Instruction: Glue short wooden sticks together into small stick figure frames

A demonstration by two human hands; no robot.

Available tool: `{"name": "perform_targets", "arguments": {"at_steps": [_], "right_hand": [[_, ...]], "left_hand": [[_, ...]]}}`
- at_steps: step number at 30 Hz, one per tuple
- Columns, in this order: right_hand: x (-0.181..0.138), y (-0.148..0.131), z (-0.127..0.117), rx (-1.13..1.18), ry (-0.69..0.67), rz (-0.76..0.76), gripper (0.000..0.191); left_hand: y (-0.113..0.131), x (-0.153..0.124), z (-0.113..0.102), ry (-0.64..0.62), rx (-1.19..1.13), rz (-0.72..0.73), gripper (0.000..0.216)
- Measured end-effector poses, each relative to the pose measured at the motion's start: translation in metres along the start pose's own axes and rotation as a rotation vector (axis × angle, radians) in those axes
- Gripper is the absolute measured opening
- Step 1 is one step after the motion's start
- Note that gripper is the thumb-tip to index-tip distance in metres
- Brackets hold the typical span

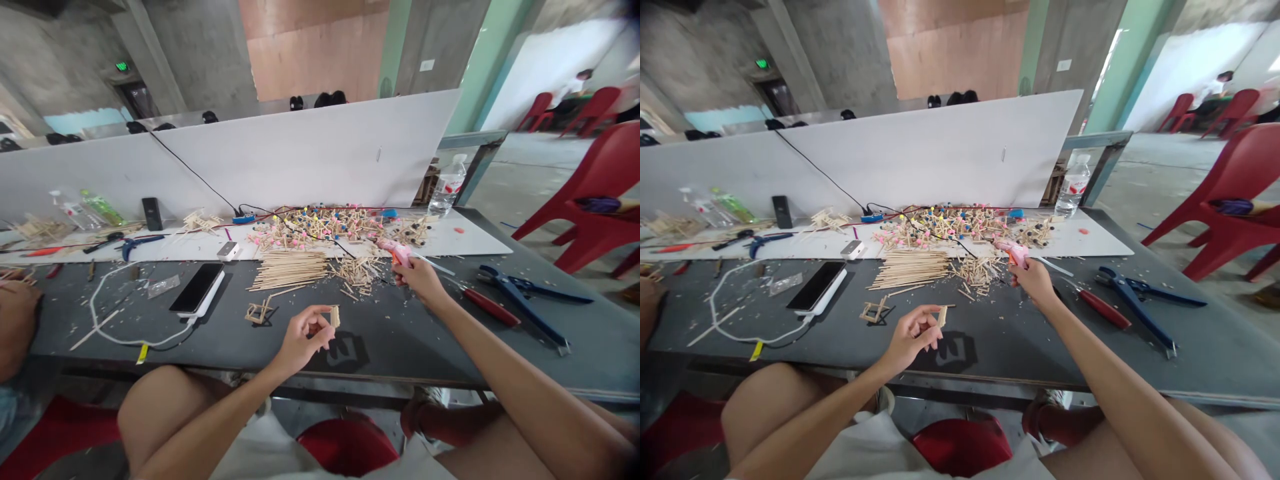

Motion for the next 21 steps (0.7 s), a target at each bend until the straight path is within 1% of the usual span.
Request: {"name": "perform_targets", "arguments": {"at_steps": [4,8,10,11,13,14,15,16,17,18,19,21], "right_hand": [[0.014,0.005,0.009,-0.024,-0.001,0.030,0.020],[0.022,0.000,0.022,0.017,-0.047,-0.008,0.021],[0.024,-0.004,0.024,0.027,-0.066,-0.037,0.024],[0.024,-0.008,0.022,-0.009,-0.050,-0.059,0.028],[0.018,-0.022,0.012,-0.174,0.058,-0.149,0.037],[0.011,-0.034,0.007,-0.305,0.145,-0.221,0.040],[-0.001,-0.049,0.004,-0.407,0.232,-0.325,0.041],[-0.015,-0.063,0.008,-0.451,0.279,-0.438,0.039],[-0.030,-0.076,0.019,-0.457,0.249,-0.554,0.038],[-0.047,-0.086,0.035,-0.434,0.153,-0.660,0.036],[-0.063,-0.093,0.053,-0.400,0.043,-0.735,0.034],[-0.096,-0.100,0.087,-0.391,-0.156,-0.846,0.032]], "left_hand": [[0.002,-0.001,0.000,0.011,0.006,0.005,0.047],[0.001,-0.002,-0.002,0.036,0.009,0.002,0.048],[0.000,-0.001,-0.007,0.083,-0.002,0.011,0.048],[-0.001,-0.001,-0.011,0.121,-0.013,0.020,0.048],[-0.002,0.000,-0.020,0.209,-0.032,0.043,0.048],[-0.003,0.000,-0.023,0.249,-0.039,0.053,0.048],[-0.003,0.000,-0.026,0.277,-0.041,0.061,0.048],[-0.003,0.000,-0.028,0.295,-0.039,0.066,0.048],[-0.003,0.000,-0.028,0.306,-0.036,0.072,0.048],[-0.003,-0.001,-0.028,0.313,-0.033,0.077,0.049],[-0.002,-0.001,-0.028,0.318,-0.031,0.081,0.049],[-0.001,-0.002,-0.028,0.323,-0.028,0.089,0.050]]}}
Point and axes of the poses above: each hand's wrist, its own x-axis towards the middle knuckle, its own z-axis out of the palm, y = z × x, the point moved 9 cm from there along x, towards the middle knuckle, and after that the axes turned 10 degrees about -x, right-handed, at the moved point
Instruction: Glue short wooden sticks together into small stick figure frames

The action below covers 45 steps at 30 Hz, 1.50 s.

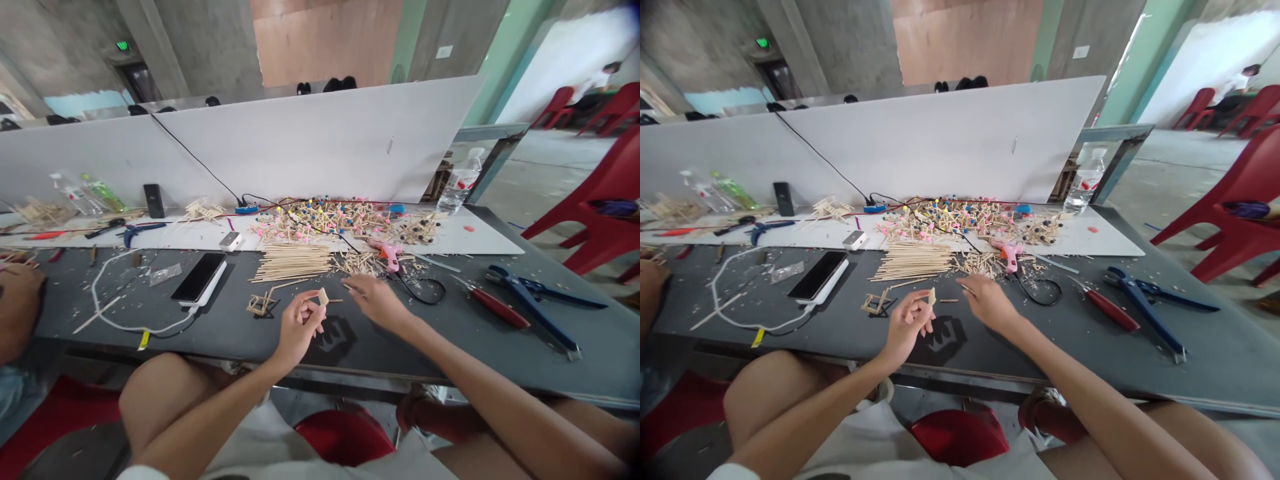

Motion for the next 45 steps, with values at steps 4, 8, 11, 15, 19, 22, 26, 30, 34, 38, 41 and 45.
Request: {"name": "perform_targets", "arguments": {"at_steps": [4,8,11,15,19,22,26,30,34,38,41,45], "right_hand": [[-0.012,-0.039,0.028,-0.011,-0.124,-0.106,0.026],[-0.017,-0.042,0.031,-0.052,-0.201,-0.020,0.019],[-0.025,-0.042,0.027,-0.037,-0.232,0.105,0.021],[-0.041,-0.042,0.026,0.193,-0.298,0.151,0.029],[-0.046,-0.025,0.019,0.251,-0.310,0.161,0.045],[-0.044,-0.024,0.021,0.182,-0.331,0.128,0.049],[-0.038,-0.034,0.027,0.065,-0.337,0.076,0.049],[-0.030,-0.038,0.032,0.065,-0.359,0.045,0.046],[-0.023,-0.043,0.034,0.083,-0.340,0.000,0.036],[-0.021,-0.046,0.035,0.075,-0.299,-0.009,0.029],[-0.022,-0.050,0.036,0.065,-0.285,-0.023,0.035],[-0.022,-0.054,0.037,0.049,-0.294,-0.052,0.030]], "left_hand": [[0.003,-0.002,0.005,-0.045,0.023,0.015,0.048],[0.004,-0.003,0.007,-0.071,0.046,0.013,0.045],[0.005,-0.004,0.007,-0.068,0.049,0.006,0.045],[0.005,-0.004,0.006,-0.060,0.037,0.007,0.045],[0.003,-0.003,0.007,-0.073,0.015,0.013,0.047],[0.003,-0.002,0.007,-0.089,0.009,0.027,0.047],[0.004,-0.002,0.007,-0.109,0.008,0.044,0.045],[0.003,-0.003,0.008,-0.126,0.000,0.042,0.045],[0.003,-0.004,0.010,-0.147,-0.007,0.046,0.044],[0.003,-0.004,0.010,-0.159,-0.005,0.052,0.043],[0.003,-0.003,0.010,-0.167,-0.016,0.061,0.041],[0.000,-0.002,0.009,-0.173,-0.035,0.067,0.039]]}}
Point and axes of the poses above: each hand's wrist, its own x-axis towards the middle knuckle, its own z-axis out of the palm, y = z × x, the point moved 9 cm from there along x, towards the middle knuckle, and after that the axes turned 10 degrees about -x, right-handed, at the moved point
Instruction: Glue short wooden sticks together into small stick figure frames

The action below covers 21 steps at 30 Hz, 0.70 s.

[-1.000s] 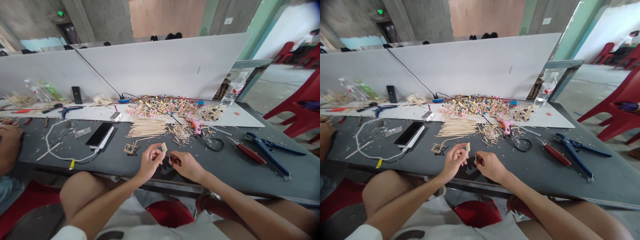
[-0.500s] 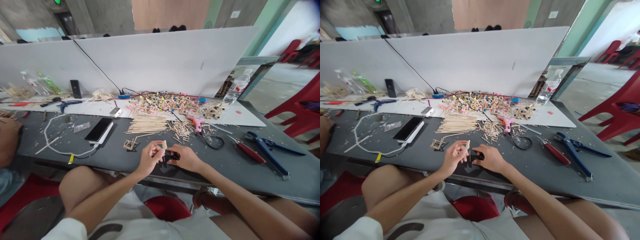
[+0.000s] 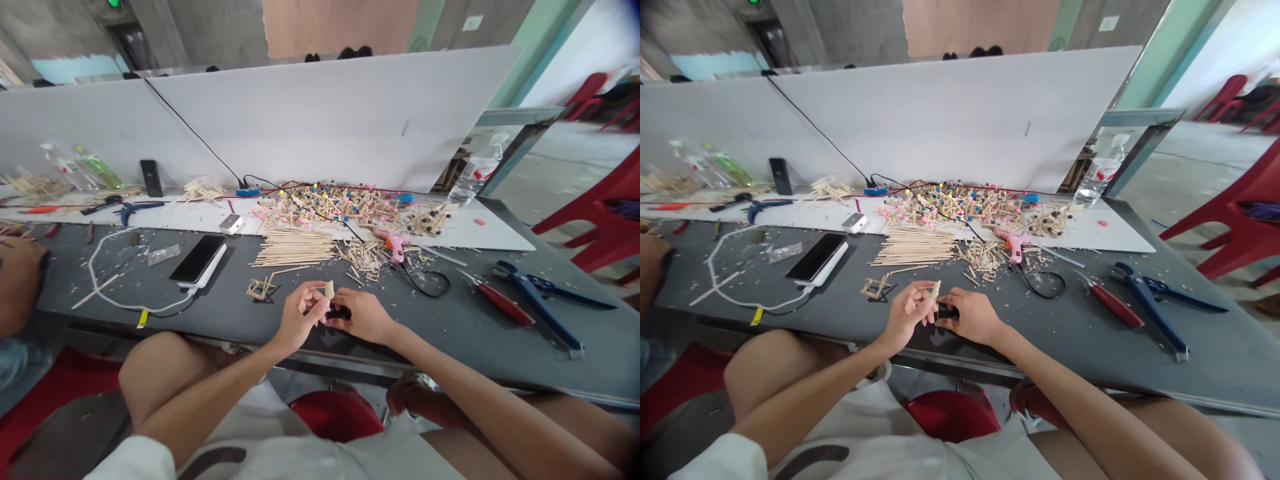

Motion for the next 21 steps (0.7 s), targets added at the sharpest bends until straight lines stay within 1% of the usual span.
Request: {"name": "perform_targets", "arguments": {"at_steps": [3,5,8,11,13,17,21], "right_hand": [[0.001,0.000,-0.002,0.049,0.006,0.016,0.027],[0.001,0.003,-0.004,0.139,0.001,0.046,0.026],[-0.004,0.010,-0.013,0.383,0.026,0.140,0.032],[-0.016,0.017,-0.025,0.637,0.116,0.235,0.044],[-0.026,0.018,-0.028,0.767,0.154,0.273,0.048],[-0.041,0.012,-0.023,0.949,0.164,0.307,0.051],[-0.043,0.008,-0.015,1.062,0.176,0.306,0.050]], "left_hand": [[-0.002,0.000,0.000,-0.019,-0.022,-0.001,0.040],[-0.002,-0.001,0.001,-0.036,-0.041,0.001,0.040],[0.000,-0.002,0.003,-0.058,-0.061,0.001,0.041],[0.001,-0.003,0.004,-0.063,-0.056,0.001,0.042],[0.002,-0.003,0.005,-0.063,-0.042,-0.003,0.042],[0.004,-0.003,0.010,-0.087,-0.014,-0.024,0.043],[0.006,-0.004,0.015,-0.114,0.002,-0.037,0.042]]}}
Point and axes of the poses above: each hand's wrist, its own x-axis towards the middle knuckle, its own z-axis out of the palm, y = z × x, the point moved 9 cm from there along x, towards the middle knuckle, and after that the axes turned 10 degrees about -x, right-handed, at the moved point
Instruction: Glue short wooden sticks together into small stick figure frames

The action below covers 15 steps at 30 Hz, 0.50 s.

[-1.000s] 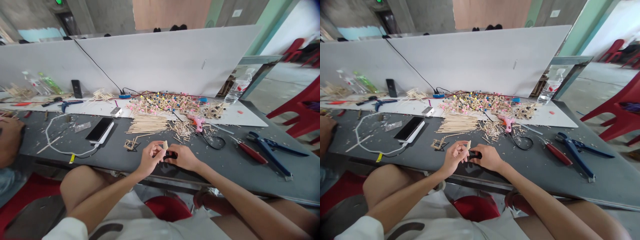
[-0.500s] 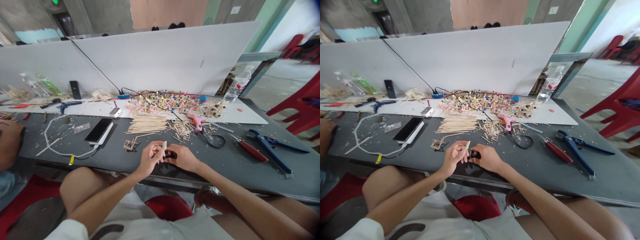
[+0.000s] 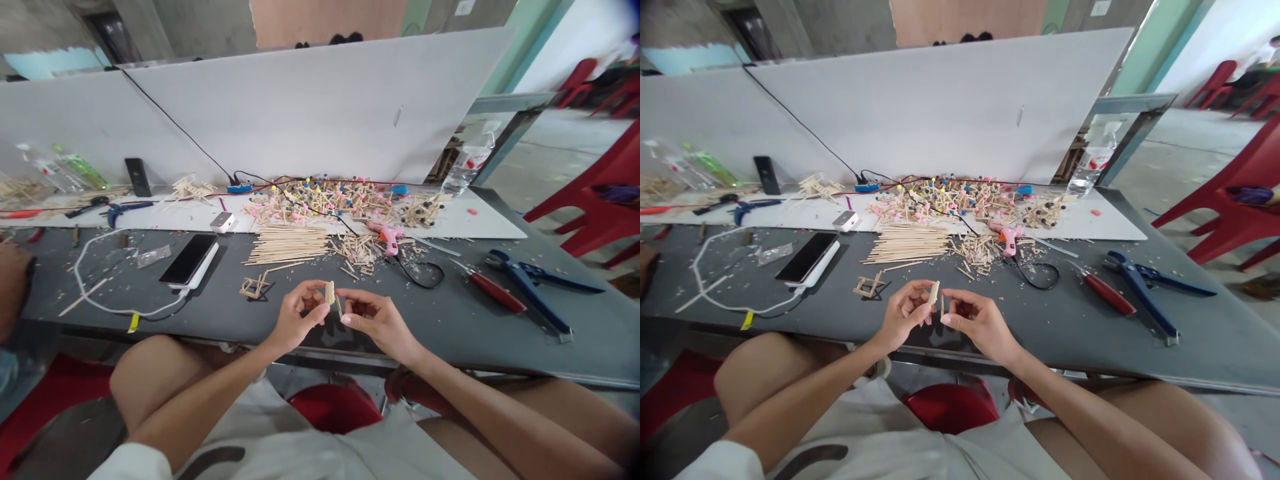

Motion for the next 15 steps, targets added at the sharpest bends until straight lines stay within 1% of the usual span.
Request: {"name": "perform_targets", "arguments": {"at_steps": [6,15], "right_hand": [[-0.0004,0.0028,0.0054,0.073,-0.021,-0.028,0.047],[-0.0022,-0.0016,-0.0012,0.053,0.028,-0.051,0.044]], "left_hand": [[-0.0015,-0.0017,0.0033,-0.047,0.020,0.006,0.042],[-0.0024,-0.0026,0.0038,-0.059,0.058,0.026,0.044]]}}
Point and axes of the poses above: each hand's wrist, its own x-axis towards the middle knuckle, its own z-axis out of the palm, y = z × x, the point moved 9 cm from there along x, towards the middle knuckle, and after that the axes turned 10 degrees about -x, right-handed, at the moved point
